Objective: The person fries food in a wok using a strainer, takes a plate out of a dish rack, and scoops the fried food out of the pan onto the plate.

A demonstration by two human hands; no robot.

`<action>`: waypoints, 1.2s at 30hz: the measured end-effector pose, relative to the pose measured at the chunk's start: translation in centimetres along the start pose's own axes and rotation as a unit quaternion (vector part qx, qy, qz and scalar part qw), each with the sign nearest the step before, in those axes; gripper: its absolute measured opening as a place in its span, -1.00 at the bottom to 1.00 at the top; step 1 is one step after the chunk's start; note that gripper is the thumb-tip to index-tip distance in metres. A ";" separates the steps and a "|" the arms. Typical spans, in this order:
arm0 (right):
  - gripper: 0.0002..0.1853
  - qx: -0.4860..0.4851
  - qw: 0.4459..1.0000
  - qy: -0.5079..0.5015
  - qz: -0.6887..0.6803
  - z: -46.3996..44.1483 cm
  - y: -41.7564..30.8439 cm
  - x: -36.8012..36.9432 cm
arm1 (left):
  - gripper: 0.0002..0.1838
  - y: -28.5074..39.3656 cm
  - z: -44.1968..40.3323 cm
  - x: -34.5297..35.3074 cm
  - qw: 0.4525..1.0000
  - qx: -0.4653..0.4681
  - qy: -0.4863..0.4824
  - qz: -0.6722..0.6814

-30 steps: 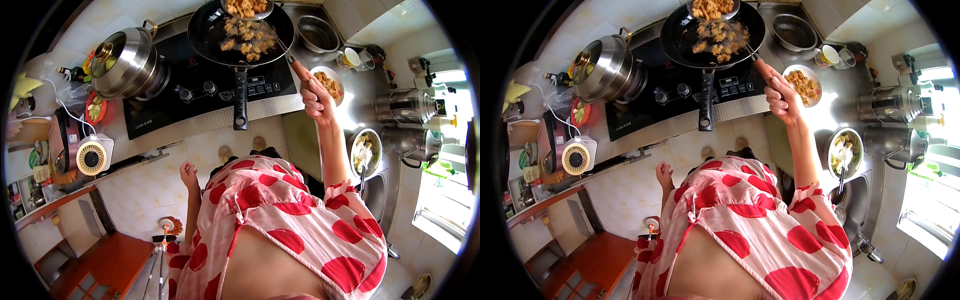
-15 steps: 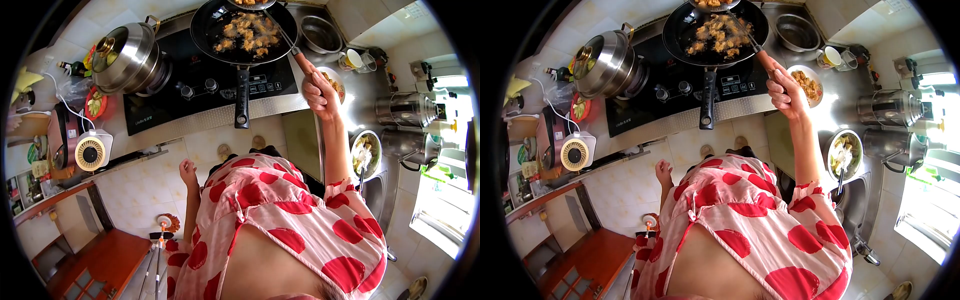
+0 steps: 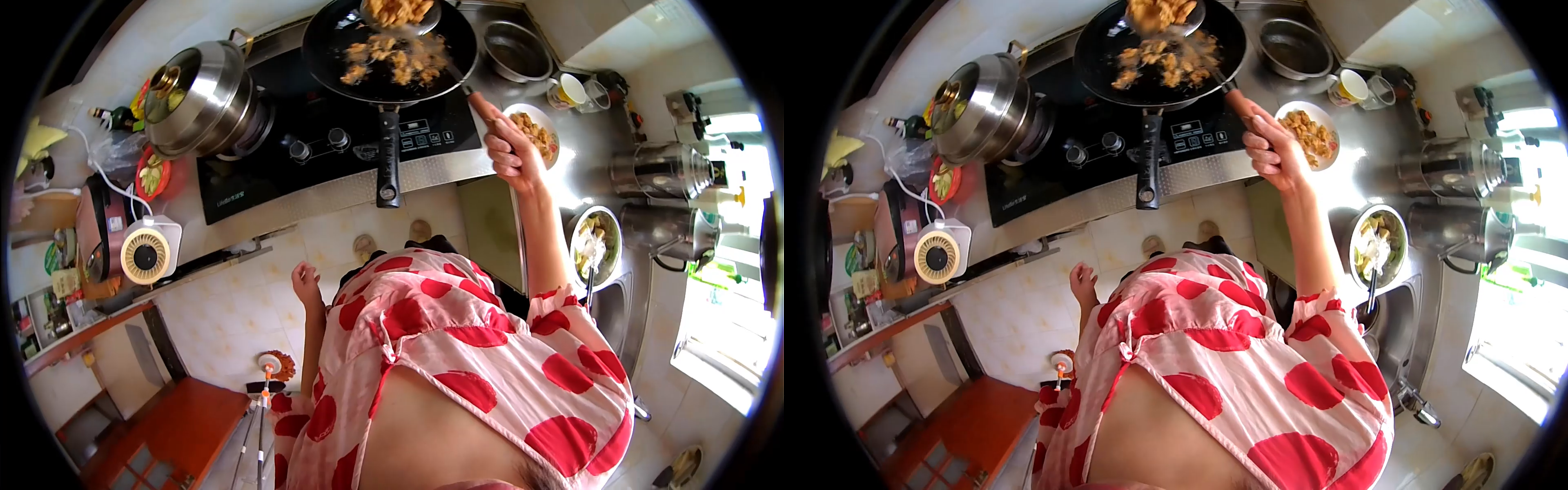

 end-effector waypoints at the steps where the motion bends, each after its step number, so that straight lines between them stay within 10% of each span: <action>1: -0.60 0.014 0.999 0.021 -0.020 -0.3 0.5 -1.0 | -0.70 0.1 -0.1 0.4 1.000 0.000 -0.010 0.000; 36: -0.60 -0.008 0.999 -0.044 0.012 0.2 -0.5 2.4 | -0.72 -0.9 -0.4 -0.4 1.000 0.002 -0.003 -0.002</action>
Point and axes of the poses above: each hand's wrist, its own z-axis away from the middle knuckle, its own x-axis out of the palm, y = z × x, the point moved 10 cm from there along -z, towards the middle knuckle, and after that the axes turned 14 degrees about x, right-handed, at the moved point
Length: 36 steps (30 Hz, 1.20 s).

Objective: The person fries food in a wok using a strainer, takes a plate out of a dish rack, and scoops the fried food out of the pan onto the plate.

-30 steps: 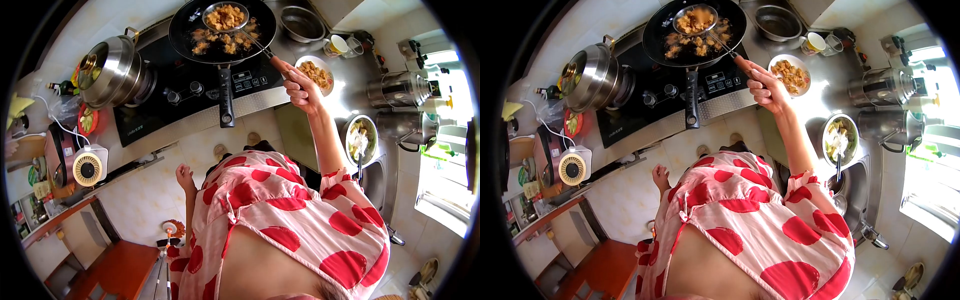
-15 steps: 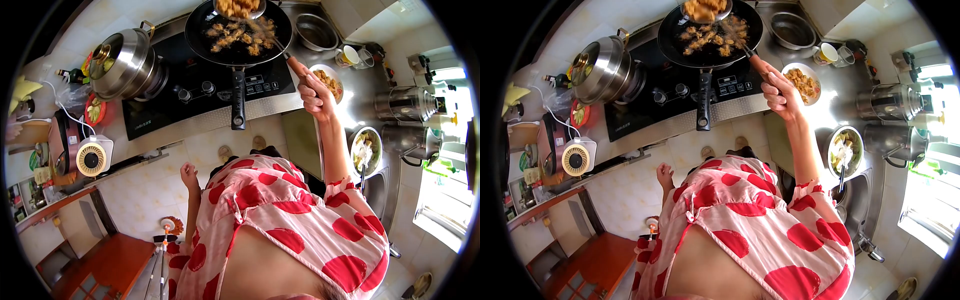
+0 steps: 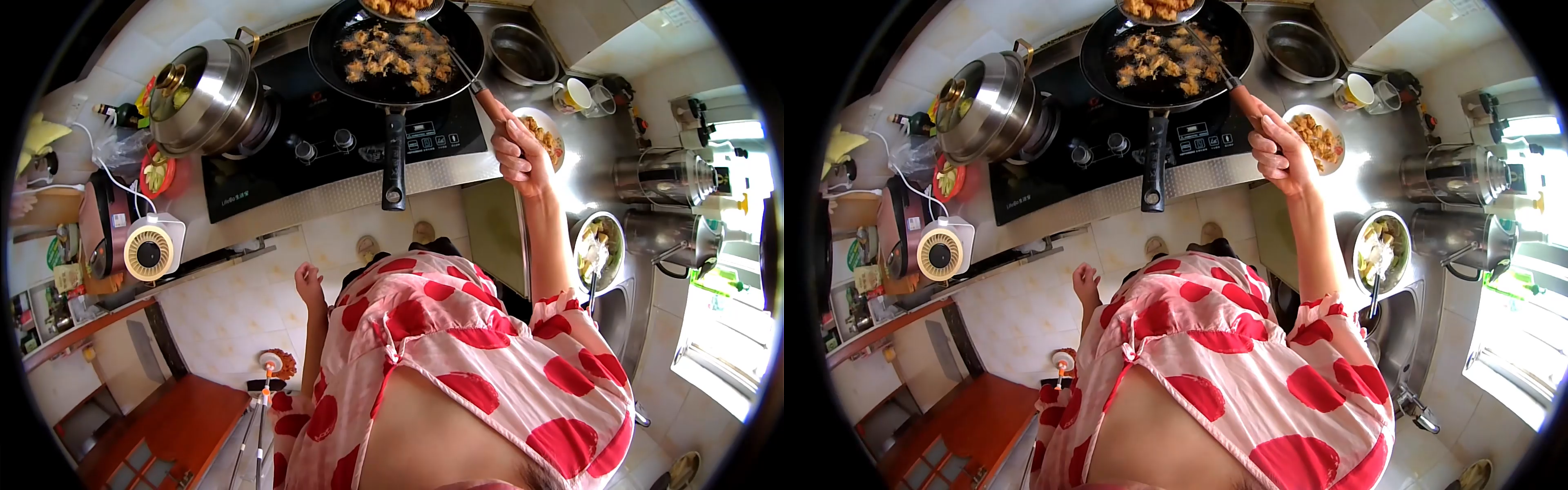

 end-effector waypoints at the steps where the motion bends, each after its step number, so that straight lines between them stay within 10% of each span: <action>1: -0.60 0.006 1.000 0.000 0.002 -0.1 0.0 -0.1 | -0.72 -0.2 0.0 0.0 1.000 0.000 0.000 0.000; 36: -0.60 0.034 0.998 0.061 0.003 -0.6 0.5 -2.3 | -0.70 0.3 0.4 0.2 1.000 -0.001 0.005 -0.004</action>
Point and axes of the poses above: each hand's wrist, its own z-axis away from the middle knuckle, its own x-axis out of the palm, y = z × x, the point moved 10 cm from there along -z, towards the middle knuckle, and after that the axes turned 14 degrees about x, right-handed, at the moved point
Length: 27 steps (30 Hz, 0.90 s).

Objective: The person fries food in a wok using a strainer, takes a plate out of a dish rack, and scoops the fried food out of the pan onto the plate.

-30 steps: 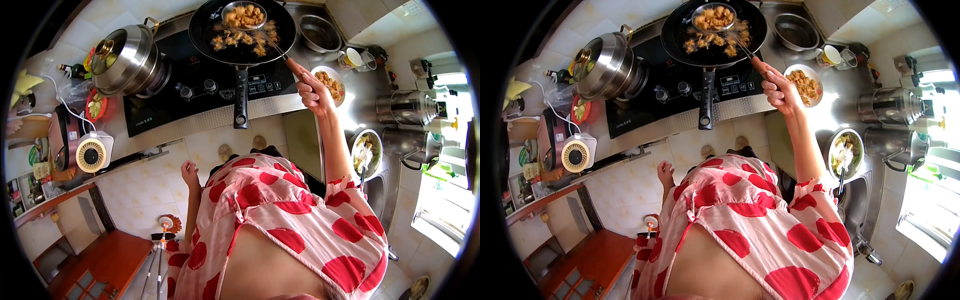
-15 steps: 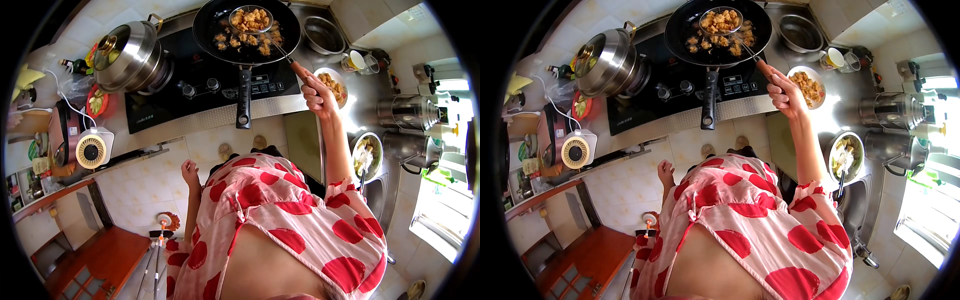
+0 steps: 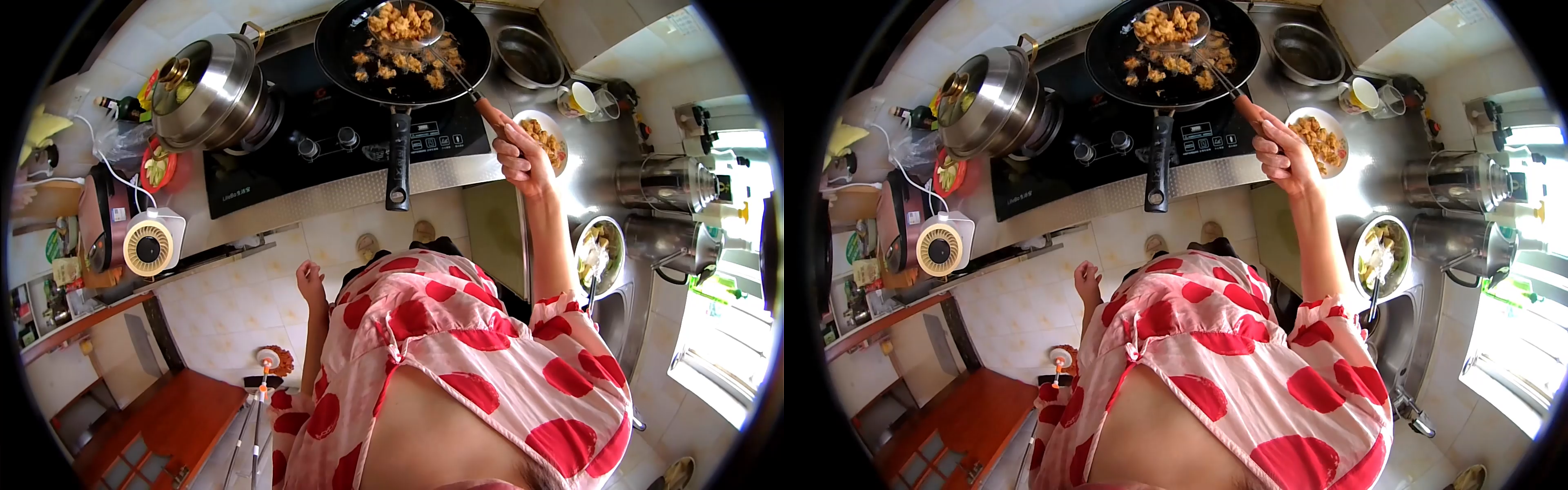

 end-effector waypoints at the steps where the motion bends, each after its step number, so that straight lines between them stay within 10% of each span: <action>1: -0.60 -0.016 1.000 -0.019 0.008 0.3 -0.4 0.7 | -0.70 0.1 -0.1 0.1 1.000 0.000 0.000 0.002; 19: -0.59 -0.044 0.994 -0.053 -0.085 7.8 1.2 0.8 | -0.71 -1.1 -1.8 1.5 0.997 -0.014 -0.069 -0.020; 27: -0.53 -0.157 0.943 0.291 0.034 21.5 3.9 -6.2 | -0.75 -1.4 -3.7 4.1 0.988 -0.013 -0.148 -0.049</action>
Point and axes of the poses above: each hand's wrist, its own z-axis away from the middle knuckle, its own x-axis out of the palm, y = z × x, the point moved 10 cm from there along -z, towards the middle knuckle, and after that the axes turned 14 degrees about x, right-handed, at the moved point
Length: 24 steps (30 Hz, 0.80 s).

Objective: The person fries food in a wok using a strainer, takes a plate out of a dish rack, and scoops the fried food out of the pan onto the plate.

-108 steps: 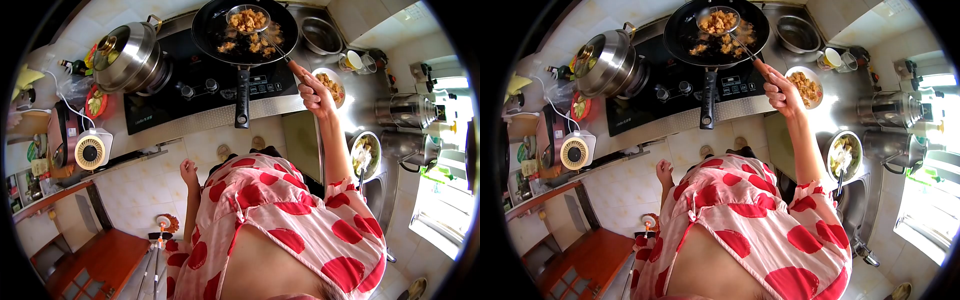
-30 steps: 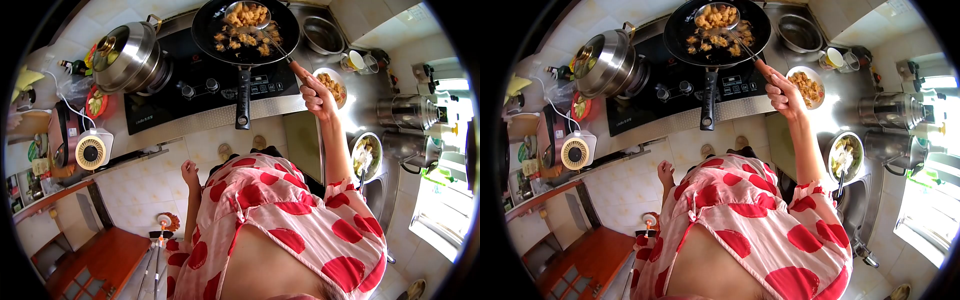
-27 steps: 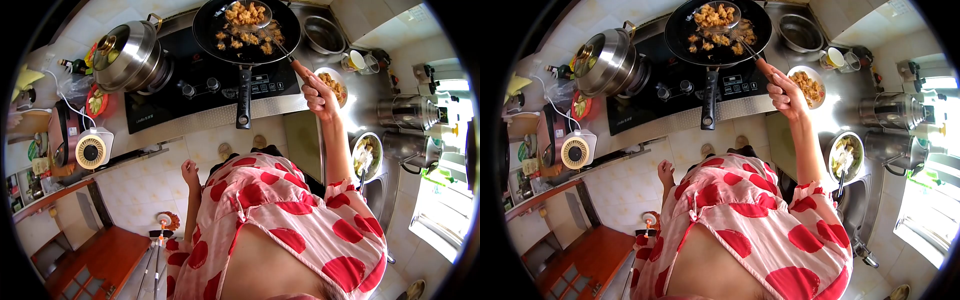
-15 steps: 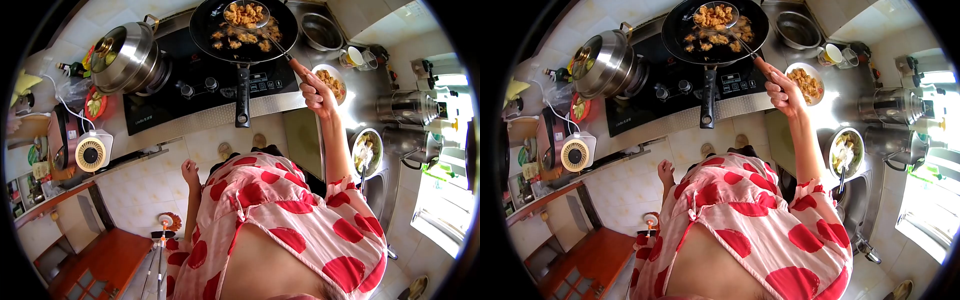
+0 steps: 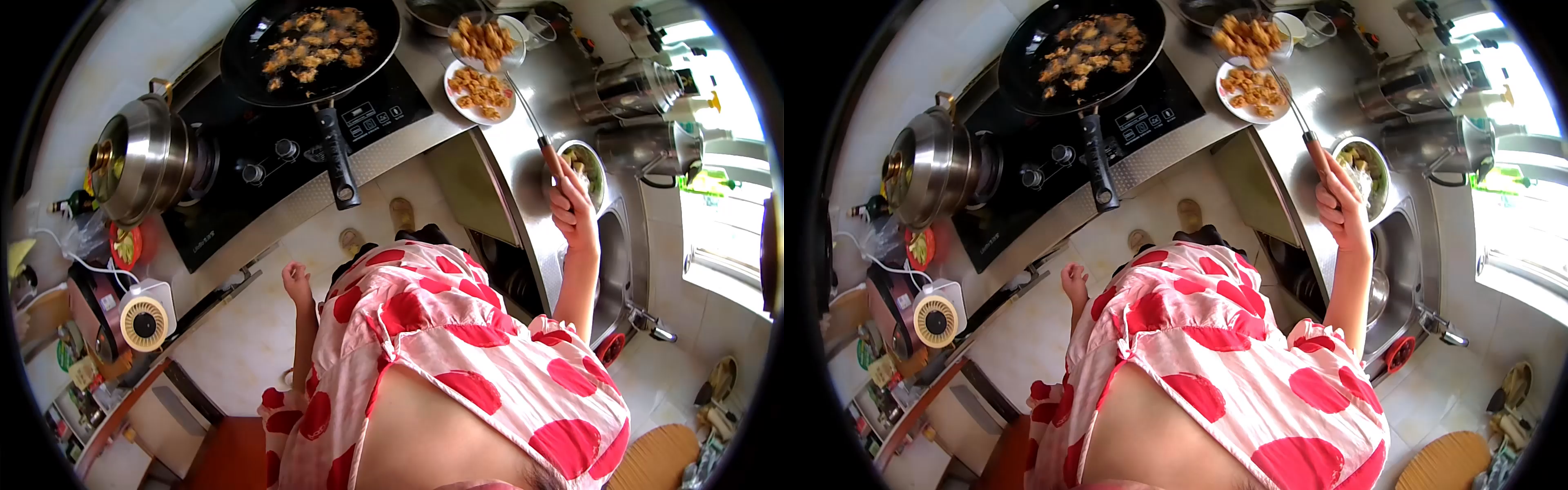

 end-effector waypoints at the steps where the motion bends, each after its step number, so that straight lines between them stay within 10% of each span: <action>1: -0.52 0.002 0.999 0.034 0.016 0.2 0.7 -1.6 | -0.75 0.1 -0.2 0.2 1.000 -0.001 -0.003 -0.002; 24: -0.55 -0.167 0.881 0.283 0.339 -1.4 2.1 -7.8 | -0.72 0.1 -1.1 1.7 0.999 0.012 -0.041 -0.019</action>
Point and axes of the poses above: each hand's wrist, its own z-axis away from the middle knuckle, its own x-axis out of the palm, y = z × x, the point moved 10 cm from there along -z, towards the middle knuckle, and after that the axes turned 14 degrees about x, right-handed, at the moved point
